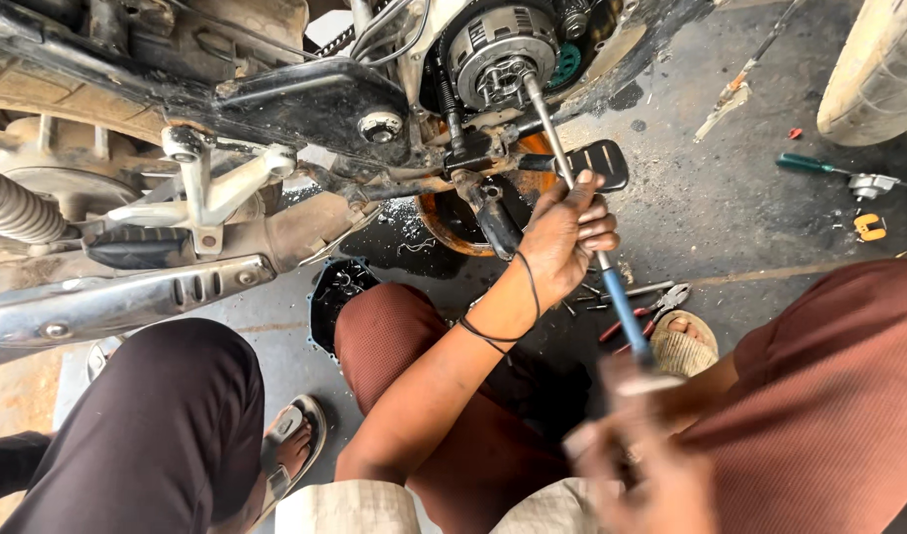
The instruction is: The person uses a T-handle wrench to loosen and remove bolts from a motorcycle's clutch assembly while sitting on the ground with an assistant.
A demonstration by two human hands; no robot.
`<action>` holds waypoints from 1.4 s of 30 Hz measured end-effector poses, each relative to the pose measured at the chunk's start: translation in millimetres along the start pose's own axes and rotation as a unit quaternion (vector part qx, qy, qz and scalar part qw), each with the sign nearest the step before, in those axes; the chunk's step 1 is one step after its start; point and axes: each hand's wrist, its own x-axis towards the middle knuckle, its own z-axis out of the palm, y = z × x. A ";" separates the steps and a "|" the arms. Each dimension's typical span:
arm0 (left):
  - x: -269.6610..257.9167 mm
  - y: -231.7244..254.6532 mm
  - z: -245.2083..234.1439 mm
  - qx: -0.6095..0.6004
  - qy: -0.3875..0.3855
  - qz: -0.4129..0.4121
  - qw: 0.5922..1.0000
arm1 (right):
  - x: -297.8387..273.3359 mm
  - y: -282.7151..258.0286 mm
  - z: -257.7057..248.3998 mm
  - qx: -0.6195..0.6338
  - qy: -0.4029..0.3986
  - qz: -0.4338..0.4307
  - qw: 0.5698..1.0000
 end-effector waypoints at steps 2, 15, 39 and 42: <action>2.1 -0.2 -0.4 0.005 0.002 -0.007 1.000 | 11.0 7.6 -17.7 -0.084 0.203 0.368 0.903; 13.1 7.7 -5.6 0.030 0.023 -0.001 0.999 | 19.3 24.6 -18.3 -0.026 0.230 0.309 0.922; 24.0 20.4 -11.8 0.019 0.023 0.024 0.999 | 29.7 14.6 -28.2 -0.351 0.210 0.017 0.912; 24.8 19.0 -10.1 0.004 0.027 0.020 0.999 | 29.7 11.8 -4.6 -0.350 0.177 0.036 0.919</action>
